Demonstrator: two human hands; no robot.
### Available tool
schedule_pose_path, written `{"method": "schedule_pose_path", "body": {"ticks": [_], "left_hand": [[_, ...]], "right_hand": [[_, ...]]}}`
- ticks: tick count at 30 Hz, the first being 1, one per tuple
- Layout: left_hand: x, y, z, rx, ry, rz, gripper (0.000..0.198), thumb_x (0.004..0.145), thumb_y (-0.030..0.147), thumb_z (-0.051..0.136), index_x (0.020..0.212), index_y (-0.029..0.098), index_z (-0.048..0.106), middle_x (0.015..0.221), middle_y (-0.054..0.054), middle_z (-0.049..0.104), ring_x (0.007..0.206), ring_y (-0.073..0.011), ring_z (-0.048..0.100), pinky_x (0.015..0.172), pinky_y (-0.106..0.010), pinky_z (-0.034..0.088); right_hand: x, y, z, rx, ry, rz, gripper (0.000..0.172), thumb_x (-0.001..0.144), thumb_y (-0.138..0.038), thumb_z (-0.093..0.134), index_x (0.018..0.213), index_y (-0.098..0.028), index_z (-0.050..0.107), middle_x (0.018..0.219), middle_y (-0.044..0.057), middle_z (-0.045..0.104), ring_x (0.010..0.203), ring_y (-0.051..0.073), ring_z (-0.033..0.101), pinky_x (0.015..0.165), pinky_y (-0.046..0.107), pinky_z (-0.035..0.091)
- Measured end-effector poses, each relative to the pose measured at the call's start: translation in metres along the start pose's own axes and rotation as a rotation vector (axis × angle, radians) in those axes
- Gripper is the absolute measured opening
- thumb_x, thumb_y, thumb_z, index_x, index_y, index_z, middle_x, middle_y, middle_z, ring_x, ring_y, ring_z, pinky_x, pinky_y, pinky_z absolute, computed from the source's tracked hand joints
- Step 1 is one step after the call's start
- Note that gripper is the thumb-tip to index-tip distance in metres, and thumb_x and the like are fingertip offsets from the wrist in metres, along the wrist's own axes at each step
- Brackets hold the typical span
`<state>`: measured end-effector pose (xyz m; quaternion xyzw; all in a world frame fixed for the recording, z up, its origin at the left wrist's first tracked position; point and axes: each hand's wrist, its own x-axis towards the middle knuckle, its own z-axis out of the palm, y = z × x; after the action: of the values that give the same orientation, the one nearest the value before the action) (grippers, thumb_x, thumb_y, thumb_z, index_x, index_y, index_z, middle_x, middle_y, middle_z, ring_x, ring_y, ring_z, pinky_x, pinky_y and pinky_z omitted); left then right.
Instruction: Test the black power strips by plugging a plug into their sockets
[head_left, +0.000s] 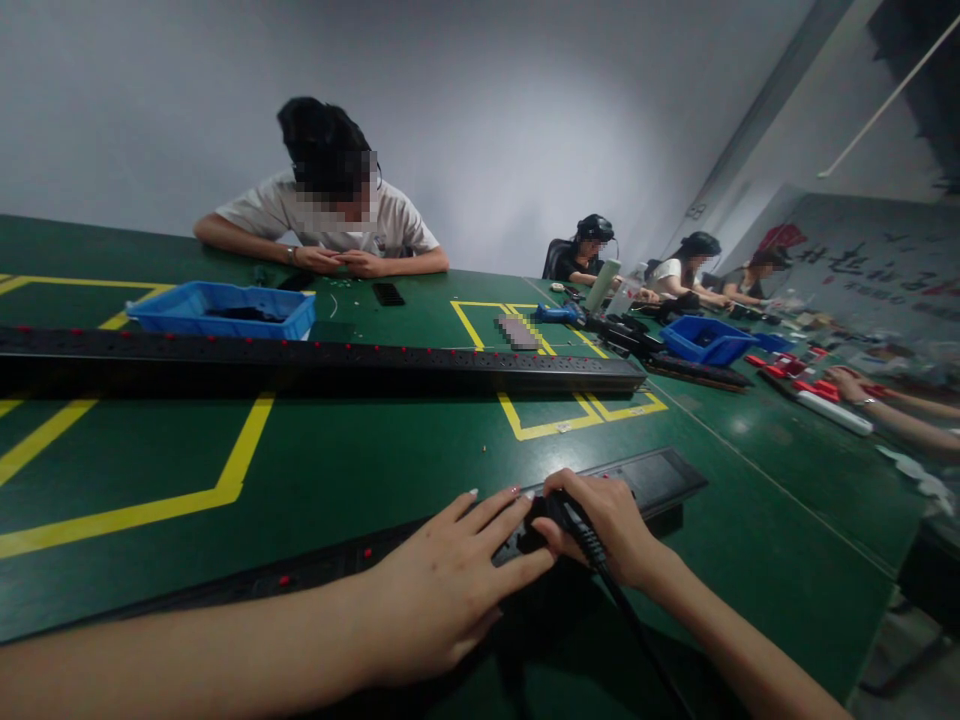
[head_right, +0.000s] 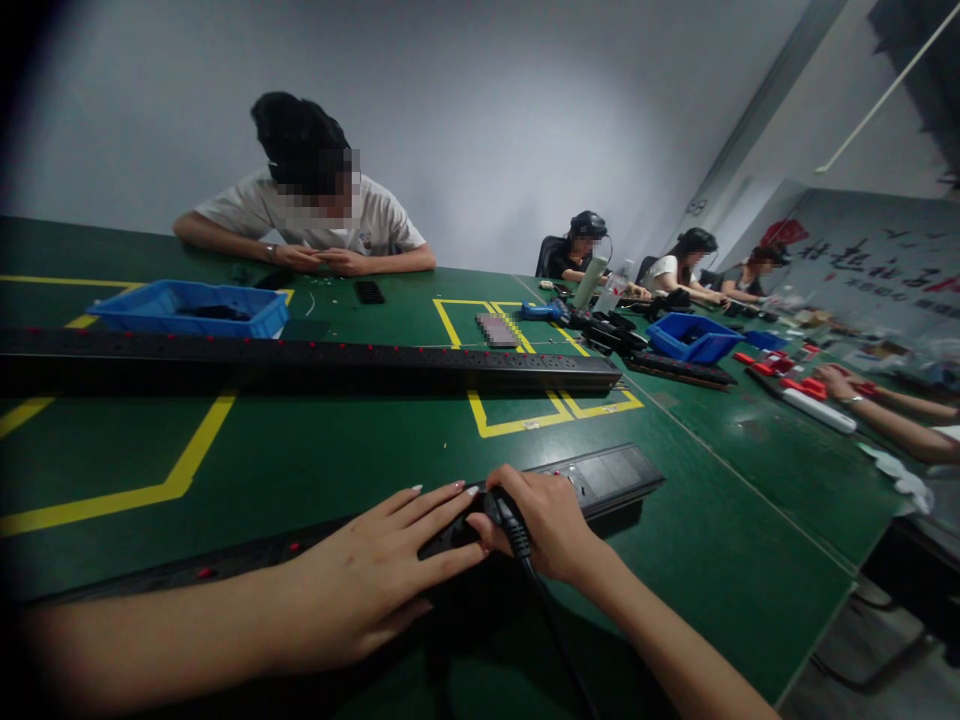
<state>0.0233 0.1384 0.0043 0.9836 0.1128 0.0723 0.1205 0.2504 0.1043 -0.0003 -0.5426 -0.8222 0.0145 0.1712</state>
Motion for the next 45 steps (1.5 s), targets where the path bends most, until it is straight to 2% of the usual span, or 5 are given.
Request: {"method": "schedule_pose_path", "body": {"ticks": [22,26,31,35,45], "left_hand": [[-0.0010,-0.0004,0.0025,0.061,0.008,0.009,0.073,0.076,0.019,0.056,0.136,0.031,0.017,0.146,-0.012,0.013,0.131,-0.0314,0.015,0.098,-0.053,0.028],[0.0009,-0.0004,0.0042,0.088,-0.014,0.023,0.079,0.075,0.020,0.058,0.137,0.035,0.011,0.145,-0.013,0.016,0.132,-0.0316,0.012,0.096,-0.056,0.027],[-0.0002,0.0013,0.0034,0.093,-0.022,0.009,0.084,0.075,0.018,0.057,0.138,0.033,0.003,0.146,-0.013,0.013,0.132,-0.0310,0.010,0.097,-0.055,0.026],[-0.0004,0.0014,0.0018,0.079,-0.025,-0.009,0.088,0.074,0.017,0.056,0.138,0.032,-0.001,0.146,-0.013,0.013,0.132,-0.0302,0.011,0.097,-0.054,0.027],[0.0007,0.0002,0.0031,0.060,-0.029,-0.001,0.090,0.072,0.017,0.058,0.139,0.032,0.000,0.146,-0.013,0.012,0.132,-0.0309,0.011,0.097,-0.055,0.026]], "right_hand": [[0.0001,0.0018,0.0001,0.020,-0.020,-0.018,0.025,0.080,-0.039,0.052,0.094,-0.019,0.048,0.070,0.001,0.059,0.059,0.012,0.054,0.055,0.021,0.034],[-0.0007,0.0029,0.0009,0.025,-0.014,-0.022,0.025,0.080,-0.040,0.054,0.094,-0.020,0.048,0.070,0.001,0.059,0.059,0.012,0.053,0.055,0.021,0.034],[-0.0007,0.0030,0.0000,0.037,0.003,-0.022,0.023,0.080,-0.037,0.053,0.094,-0.020,0.048,0.070,0.000,0.059,0.058,0.011,0.053,0.055,0.021,0.033],[0.0003,0.0011,-0.0039,0.049,-0.032,-0.045,0.022,0.081,-0.035,0.051,0.095,-0.019,0.047,0.074,0.002,0.060,0.060,0.012,0.054,0.055,0.021,0.034],[-0.0016,0.0041,-0.0007,0.028,-0.055,-0.018,0.022,0.079,-0.032,0.052,0.097,-0.020,0.046,0.077,0.003,0.060,0.066,0.014,0.056,0.058,0.022,0.034]]}}
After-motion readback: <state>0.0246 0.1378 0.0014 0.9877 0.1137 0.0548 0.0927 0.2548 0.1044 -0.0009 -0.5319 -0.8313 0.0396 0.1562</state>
